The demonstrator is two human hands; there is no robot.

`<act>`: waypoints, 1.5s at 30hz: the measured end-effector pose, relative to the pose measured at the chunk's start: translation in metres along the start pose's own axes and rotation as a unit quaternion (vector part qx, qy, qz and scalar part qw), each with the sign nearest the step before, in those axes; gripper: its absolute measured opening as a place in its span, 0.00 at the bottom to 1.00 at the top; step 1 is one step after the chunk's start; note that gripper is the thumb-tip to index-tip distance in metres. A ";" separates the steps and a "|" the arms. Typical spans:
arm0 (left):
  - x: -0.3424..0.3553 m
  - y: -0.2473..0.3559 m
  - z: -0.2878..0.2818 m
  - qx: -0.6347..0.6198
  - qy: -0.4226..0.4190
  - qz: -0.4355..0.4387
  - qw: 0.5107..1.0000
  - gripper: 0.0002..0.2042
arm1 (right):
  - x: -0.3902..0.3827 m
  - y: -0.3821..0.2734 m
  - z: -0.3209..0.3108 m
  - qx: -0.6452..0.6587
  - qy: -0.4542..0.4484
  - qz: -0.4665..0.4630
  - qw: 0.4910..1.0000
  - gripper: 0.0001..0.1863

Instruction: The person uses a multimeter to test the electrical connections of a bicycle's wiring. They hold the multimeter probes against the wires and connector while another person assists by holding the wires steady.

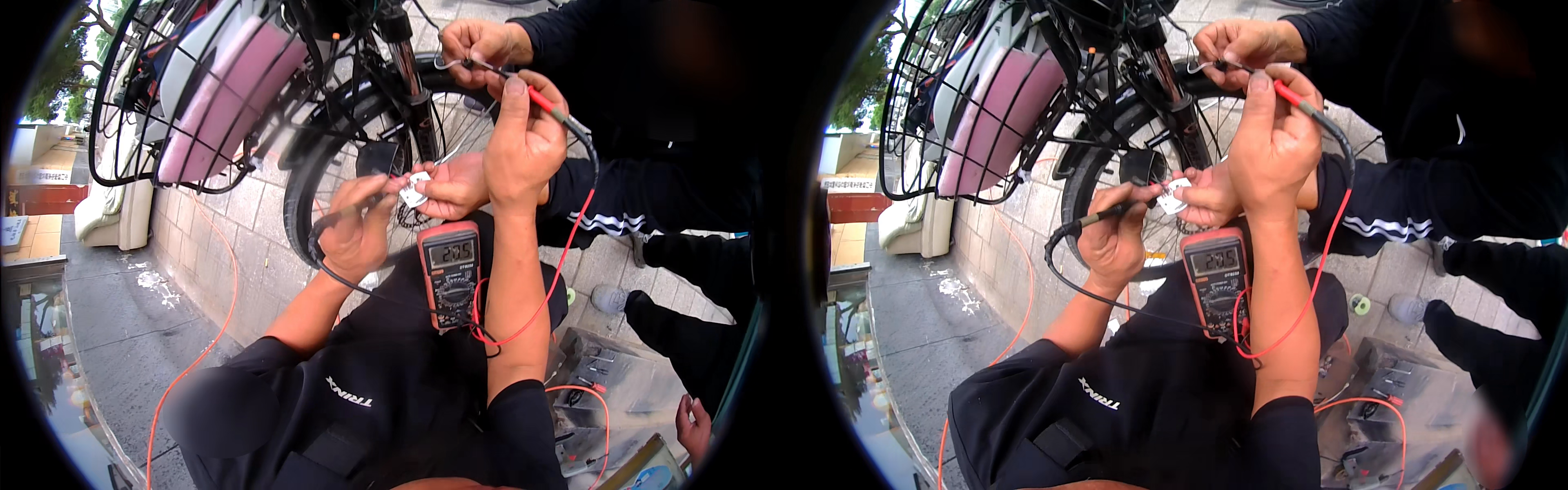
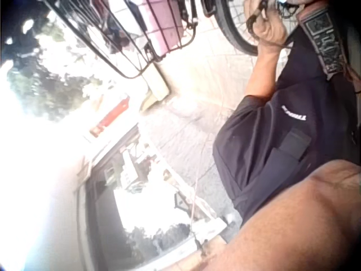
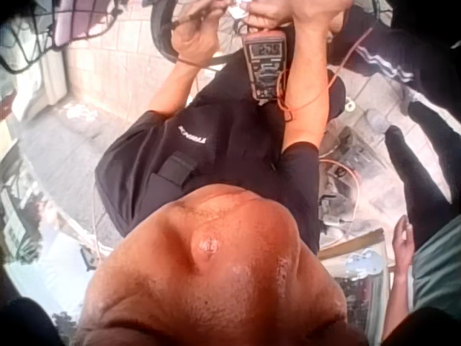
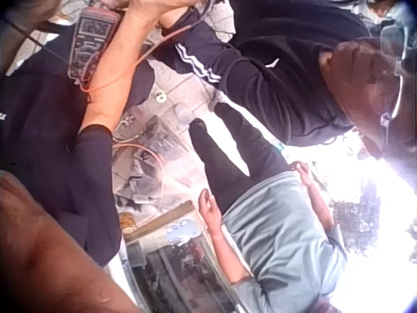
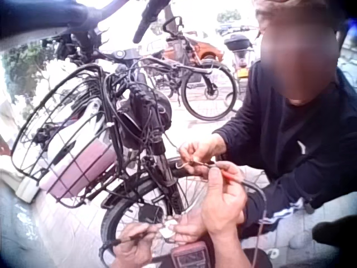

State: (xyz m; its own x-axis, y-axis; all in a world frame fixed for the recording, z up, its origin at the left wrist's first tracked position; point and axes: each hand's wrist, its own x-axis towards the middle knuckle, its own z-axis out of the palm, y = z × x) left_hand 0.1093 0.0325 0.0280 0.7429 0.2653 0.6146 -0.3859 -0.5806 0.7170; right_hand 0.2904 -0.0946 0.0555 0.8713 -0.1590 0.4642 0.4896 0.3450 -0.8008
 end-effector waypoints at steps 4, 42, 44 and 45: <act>0.000 0.001 0.007 -0.054 0.022 -0.007 0.998 0.15 | 0.005 -0.011 -0.010 0.048 -0.053 -0.018 0.997 0.08; -0.002 -0.003 0.008 -0.067 0.031 -0.005 0.997 0.16 | 0.000 0.014 -0.005 0.119 -0.042 0.042 0.991 0.10; -0.002 -0.003 0.008 -0.065 0.030 -0.004 0.997 0.16 | 0.000 0.014 -0.004 0.112 -0.042 0.037 0.992 0.10; -0.002 -0.003 0.008 -0.064 0.029 -0.003 0.998 0.16 | -0.001 0.014 -0.004 0.112 -0.041 0.037 0.992 0.10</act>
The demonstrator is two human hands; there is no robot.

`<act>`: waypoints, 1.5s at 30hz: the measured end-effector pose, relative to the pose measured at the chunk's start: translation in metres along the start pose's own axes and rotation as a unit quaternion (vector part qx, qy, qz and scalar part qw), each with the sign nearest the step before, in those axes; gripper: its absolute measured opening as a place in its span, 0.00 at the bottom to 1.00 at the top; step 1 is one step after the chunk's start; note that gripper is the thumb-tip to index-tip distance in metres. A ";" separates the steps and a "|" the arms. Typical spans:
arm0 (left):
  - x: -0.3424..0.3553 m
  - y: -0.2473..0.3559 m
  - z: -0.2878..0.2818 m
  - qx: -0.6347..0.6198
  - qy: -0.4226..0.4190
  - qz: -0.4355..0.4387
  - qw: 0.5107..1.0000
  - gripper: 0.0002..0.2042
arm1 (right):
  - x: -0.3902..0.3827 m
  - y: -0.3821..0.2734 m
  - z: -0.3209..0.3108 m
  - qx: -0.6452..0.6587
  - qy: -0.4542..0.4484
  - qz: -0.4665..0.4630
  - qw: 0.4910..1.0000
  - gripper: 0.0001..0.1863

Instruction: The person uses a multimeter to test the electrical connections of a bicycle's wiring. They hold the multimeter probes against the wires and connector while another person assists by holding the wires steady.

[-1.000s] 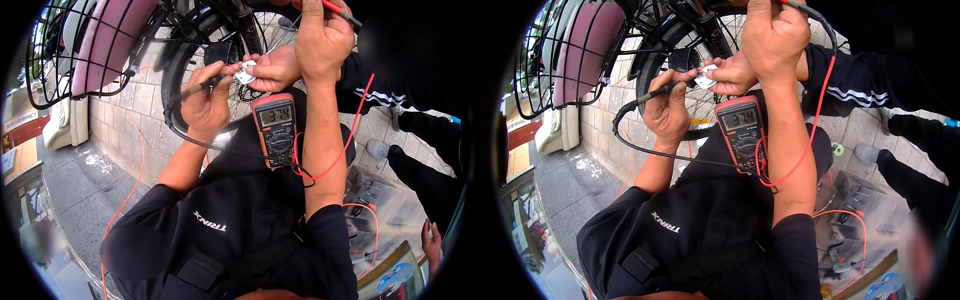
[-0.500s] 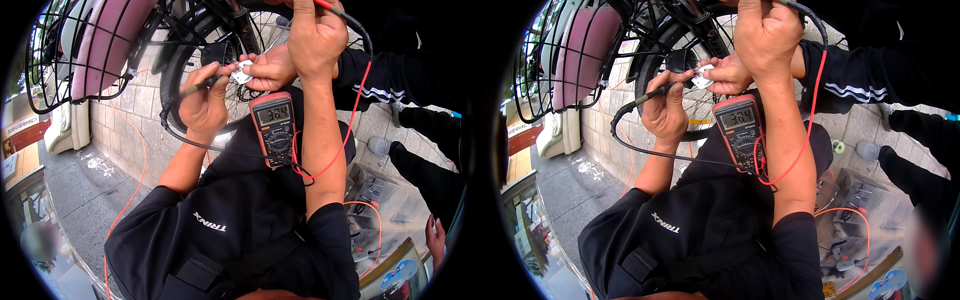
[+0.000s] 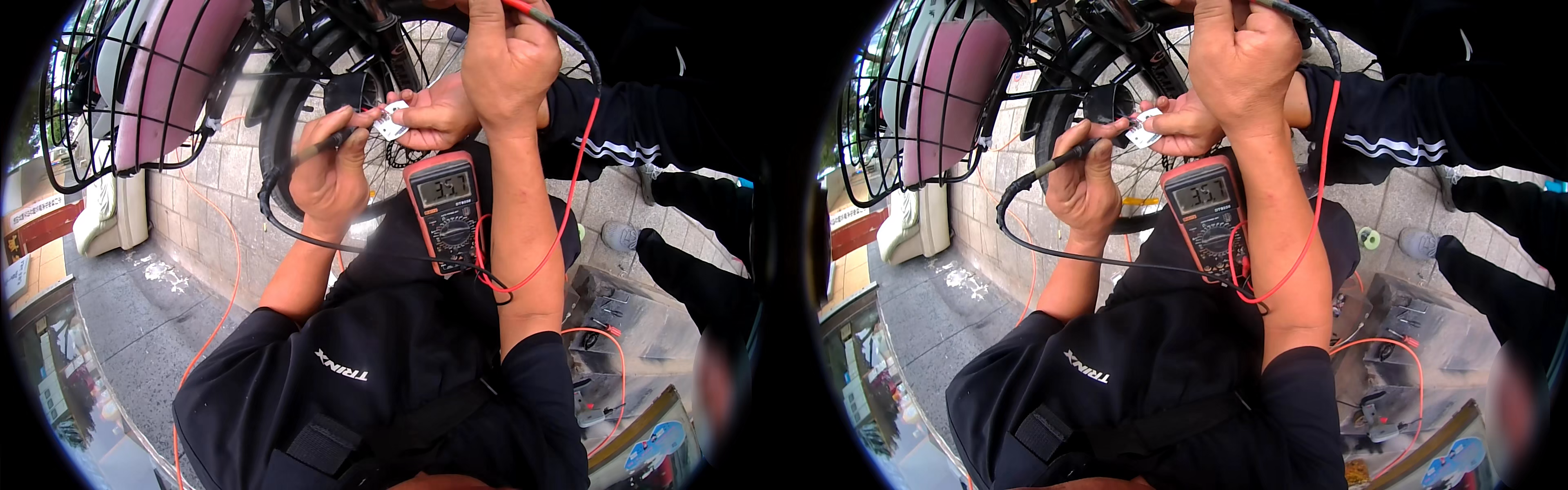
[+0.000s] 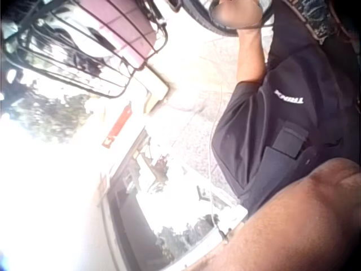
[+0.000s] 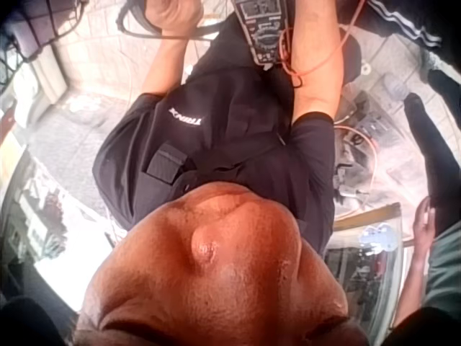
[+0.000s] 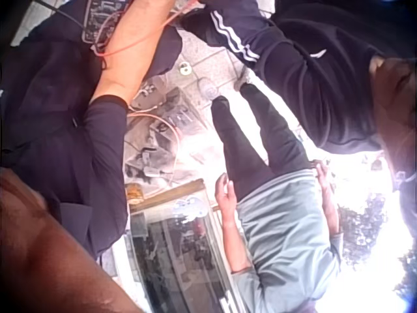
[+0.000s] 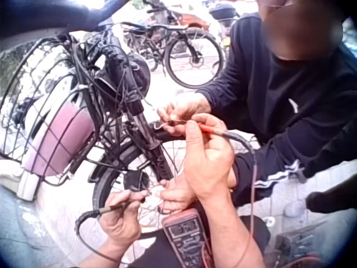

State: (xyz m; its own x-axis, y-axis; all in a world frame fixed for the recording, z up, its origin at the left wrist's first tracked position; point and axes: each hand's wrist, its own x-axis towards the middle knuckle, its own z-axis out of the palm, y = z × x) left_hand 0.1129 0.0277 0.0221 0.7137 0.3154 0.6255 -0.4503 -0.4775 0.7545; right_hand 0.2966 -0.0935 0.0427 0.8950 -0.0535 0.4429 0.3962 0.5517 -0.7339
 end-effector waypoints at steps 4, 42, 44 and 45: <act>-0.001 0.000 0.000 -0.006 0.000 -0.002 1.000 0.16 | 0.000 -0.003 0.001 -0.018 -0.003 0.003 1.000 0.09; 0.000 0.003 -0.003 0.001 -0.008 -0.013 1.000 0.16 | -0.001 -0.011 0.002 -0.178 0.016 -0.075 0.981 0.09; -0.001 0.005 -0.004 0.006 -0.018 -0.024 1.000 0.17 | -0.002 -0.019 0.006 -0.170 0.010 -0.062 0.983 0.08; -0.001 0.004 -0.004 0.003 -0.019 -0.024 1.000 0.17 | -0.001 -0.018 0.006 -0.173 0.009 -0.071 0.982 0.08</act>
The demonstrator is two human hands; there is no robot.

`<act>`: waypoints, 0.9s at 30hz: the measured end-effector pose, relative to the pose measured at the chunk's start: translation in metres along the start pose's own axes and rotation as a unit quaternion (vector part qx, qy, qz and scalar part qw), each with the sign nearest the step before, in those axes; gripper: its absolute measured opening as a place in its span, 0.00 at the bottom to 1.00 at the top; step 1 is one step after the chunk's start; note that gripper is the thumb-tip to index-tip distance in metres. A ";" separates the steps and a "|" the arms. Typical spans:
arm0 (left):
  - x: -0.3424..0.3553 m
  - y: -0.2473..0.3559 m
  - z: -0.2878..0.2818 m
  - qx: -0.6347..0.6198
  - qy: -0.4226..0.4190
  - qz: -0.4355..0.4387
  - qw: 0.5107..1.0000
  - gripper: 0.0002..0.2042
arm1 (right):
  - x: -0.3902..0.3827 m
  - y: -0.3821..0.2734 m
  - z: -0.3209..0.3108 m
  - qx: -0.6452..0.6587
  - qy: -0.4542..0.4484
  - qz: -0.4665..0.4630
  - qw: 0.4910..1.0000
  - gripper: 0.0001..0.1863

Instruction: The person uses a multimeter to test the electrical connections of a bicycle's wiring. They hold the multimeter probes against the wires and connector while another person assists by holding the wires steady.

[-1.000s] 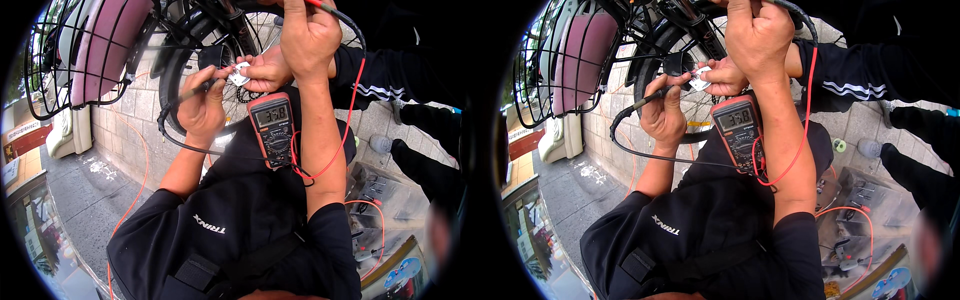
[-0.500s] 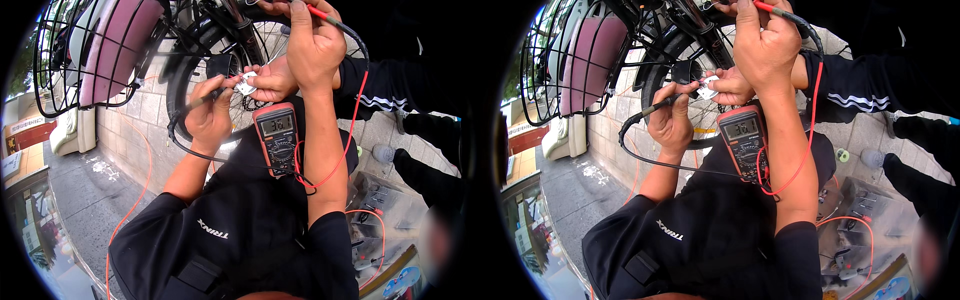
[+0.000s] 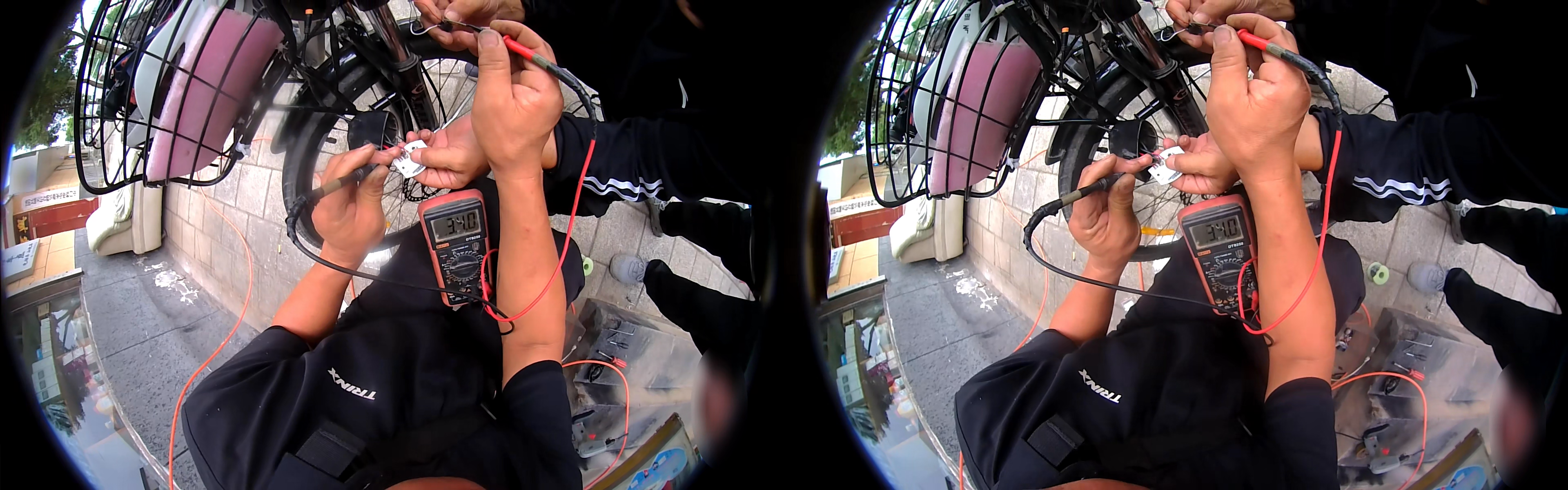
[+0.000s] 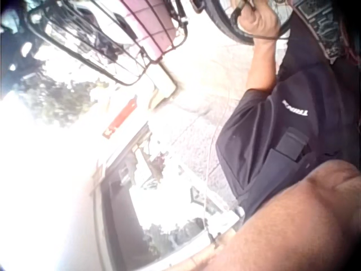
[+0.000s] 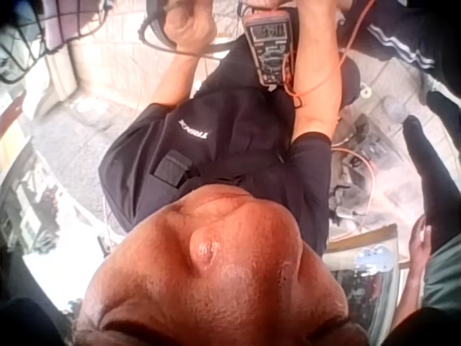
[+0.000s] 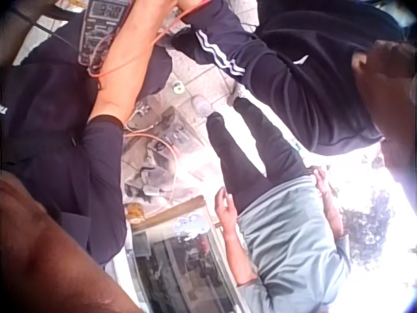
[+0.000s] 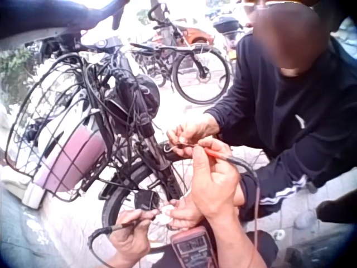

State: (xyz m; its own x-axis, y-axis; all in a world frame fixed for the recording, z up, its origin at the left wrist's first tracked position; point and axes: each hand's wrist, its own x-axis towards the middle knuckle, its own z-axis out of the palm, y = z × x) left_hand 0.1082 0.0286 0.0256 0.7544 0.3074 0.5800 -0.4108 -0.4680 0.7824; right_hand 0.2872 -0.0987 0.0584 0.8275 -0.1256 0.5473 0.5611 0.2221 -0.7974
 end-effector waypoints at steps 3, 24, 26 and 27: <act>0.000 -0.001 0.001 -0.016 0.006 -0.002 1.000 0.16 | 0.001 0.002 0.001 -0.002 0.003 -0.018 1.000 0.07; -0.001 0.000 -0.002 0.024 -0.004 -0.012 1.000 0.16 | -0.002 0.007 0.007 0.002 0.014 0.035 0.999 0.09; 0.000 0.001 -0.001 0.022 -0.007 -0.013 1.000 0.17 | -0.003 0.005 0.005 -0.010 0.012 0.038 0.999 0.10; 0.000 0.001 -0.001 0.020 -0.008 -0.014 1.000 0.17 | -0.003 0.006 0.004 -0.008 0.014 0.036 0.999 0.10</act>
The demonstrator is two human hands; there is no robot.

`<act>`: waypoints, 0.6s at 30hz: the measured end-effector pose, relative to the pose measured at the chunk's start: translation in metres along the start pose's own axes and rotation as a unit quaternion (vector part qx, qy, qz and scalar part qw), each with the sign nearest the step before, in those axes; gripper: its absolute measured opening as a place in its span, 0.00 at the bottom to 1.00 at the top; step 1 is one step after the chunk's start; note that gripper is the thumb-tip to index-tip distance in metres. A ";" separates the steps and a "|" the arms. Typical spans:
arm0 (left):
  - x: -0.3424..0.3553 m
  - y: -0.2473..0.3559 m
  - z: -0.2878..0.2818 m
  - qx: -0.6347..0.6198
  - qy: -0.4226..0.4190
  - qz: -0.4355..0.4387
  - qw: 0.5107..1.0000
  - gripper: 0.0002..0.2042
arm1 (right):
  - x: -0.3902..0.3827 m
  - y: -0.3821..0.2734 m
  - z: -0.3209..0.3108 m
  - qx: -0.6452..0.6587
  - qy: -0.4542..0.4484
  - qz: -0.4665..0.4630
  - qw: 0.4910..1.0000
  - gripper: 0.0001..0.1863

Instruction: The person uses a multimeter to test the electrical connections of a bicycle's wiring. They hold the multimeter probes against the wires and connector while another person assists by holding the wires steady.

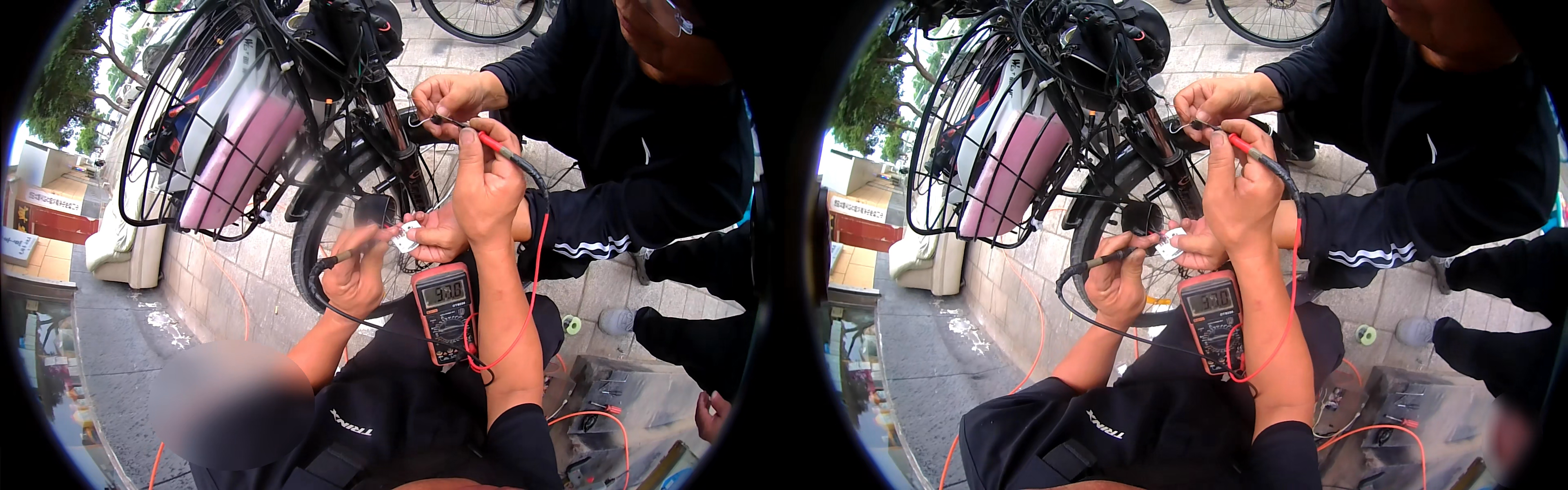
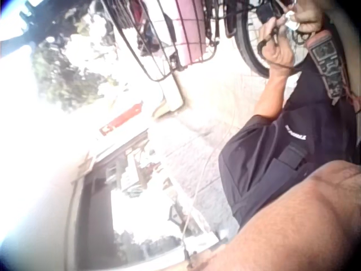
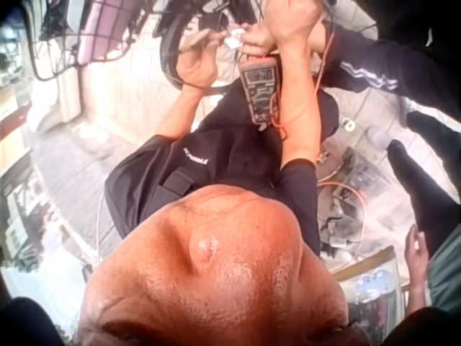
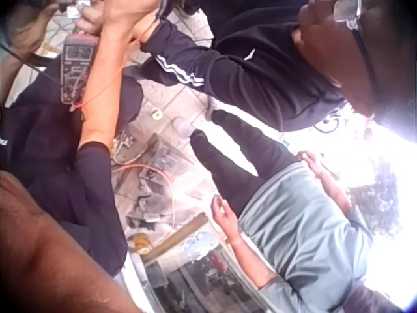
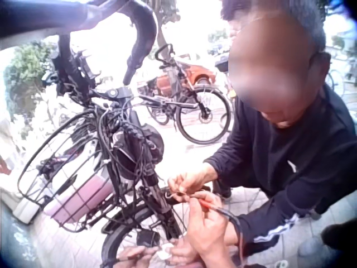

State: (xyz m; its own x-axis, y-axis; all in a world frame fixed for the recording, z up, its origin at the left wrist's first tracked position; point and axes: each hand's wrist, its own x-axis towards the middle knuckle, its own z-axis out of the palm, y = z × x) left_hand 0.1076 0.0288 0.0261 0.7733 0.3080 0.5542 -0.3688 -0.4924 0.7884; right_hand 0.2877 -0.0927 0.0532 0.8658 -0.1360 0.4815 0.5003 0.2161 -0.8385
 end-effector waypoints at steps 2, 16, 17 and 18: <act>-0.001 0.000 -0.001 0.016 0.001 0.001 1.000 0.17 | -0.001 0.002 0.002 0.009 0.003 -0.004 1.000 0.10; -0.001 0.002 -0.002 0.007 0.000 -0.008 1.000 0.17 | -0.002 0.002 -0.002 -0.033 -0.032 -0.035 0.998 0.08; 0.000 0.001 -0.002 0.010 -0.001 -0.006 1.000 0.17 | -0.003 0.004 -0.002 -0.030 -0.030 -0.035 0.998 0.08; -0.001 0.000 -0.002 0.015 -0.003 -0.004 1.000 0.17 | -0.002 0.005 -0.002 -0.027 -0.027 -0.036 0.999 0.08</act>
State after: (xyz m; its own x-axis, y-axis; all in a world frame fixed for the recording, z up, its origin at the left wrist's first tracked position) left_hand 0.1059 0.0306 0.0266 0.7794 0.3077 0.5458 -0.3463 -0.5145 0.7845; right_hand 0.2885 -0.0928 0.0471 0.8280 -0.0959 0.5525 0.5607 0.1560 -0.8132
